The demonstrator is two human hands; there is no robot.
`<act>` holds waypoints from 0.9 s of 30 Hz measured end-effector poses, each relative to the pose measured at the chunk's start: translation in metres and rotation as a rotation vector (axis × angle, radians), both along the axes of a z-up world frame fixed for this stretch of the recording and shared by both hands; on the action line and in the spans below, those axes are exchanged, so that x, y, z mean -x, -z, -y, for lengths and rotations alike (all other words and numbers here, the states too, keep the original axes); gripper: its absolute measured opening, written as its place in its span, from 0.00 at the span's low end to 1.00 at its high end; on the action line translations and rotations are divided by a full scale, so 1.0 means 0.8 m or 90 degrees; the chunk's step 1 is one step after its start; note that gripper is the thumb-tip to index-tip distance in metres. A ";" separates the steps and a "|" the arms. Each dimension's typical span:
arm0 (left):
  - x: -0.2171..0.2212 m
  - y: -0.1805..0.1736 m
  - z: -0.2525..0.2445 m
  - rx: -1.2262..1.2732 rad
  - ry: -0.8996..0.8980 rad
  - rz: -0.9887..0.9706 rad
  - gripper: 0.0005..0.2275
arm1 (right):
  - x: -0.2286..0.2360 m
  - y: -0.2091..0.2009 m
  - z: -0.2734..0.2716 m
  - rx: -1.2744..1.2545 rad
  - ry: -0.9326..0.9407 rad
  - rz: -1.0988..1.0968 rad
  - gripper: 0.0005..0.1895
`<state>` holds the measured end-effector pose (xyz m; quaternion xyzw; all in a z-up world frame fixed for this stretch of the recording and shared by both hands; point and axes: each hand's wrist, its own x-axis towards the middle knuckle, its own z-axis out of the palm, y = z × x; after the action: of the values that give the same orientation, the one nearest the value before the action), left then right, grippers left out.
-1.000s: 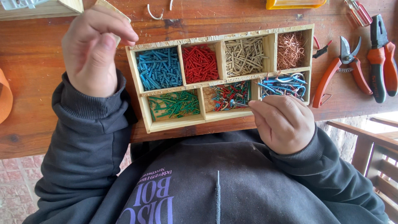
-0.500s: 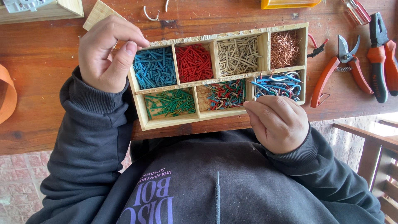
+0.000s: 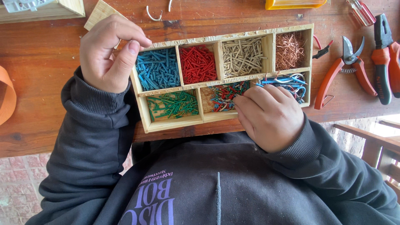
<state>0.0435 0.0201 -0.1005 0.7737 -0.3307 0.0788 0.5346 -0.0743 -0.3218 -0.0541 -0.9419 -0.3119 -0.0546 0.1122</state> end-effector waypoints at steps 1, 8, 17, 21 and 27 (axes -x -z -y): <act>0.000 -0.001 -0.001 0.000 -0.001 -0.001 0.11 | 0.000 0.001 -0.001 0.000 -0.001 -0.001 0.05; 0.003 -0.004 0.000 0.002 0.007 -0.015 0.10 | -0.003 0.003 -0.002 0.023 0.001 -0.034 0.05; 0.001 -0.004 0.000 0.005 0.008 -0.013 0.10 | -0.006 0.000 0.004 -0.028 -0.002 -0.047 0.06; 0.001 0.000 -0.002 -0.008 0.016 -0.018 0.09 | -0.005 -0.006 0.010 -0.068 0.010 -0.027 0.06; 0.000 0.000 -0.001 -0.005 0.016 -0.004 0.10 | -0.007 0.001 0.000 -0.026 -0.006 0.000 0.05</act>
<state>0.0437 0.0207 -0.1002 0.7716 -0.3391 0.0688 0.5337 -0.0691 -0.3221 -0.0549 -0.9379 -0.3154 -0.0605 0.1314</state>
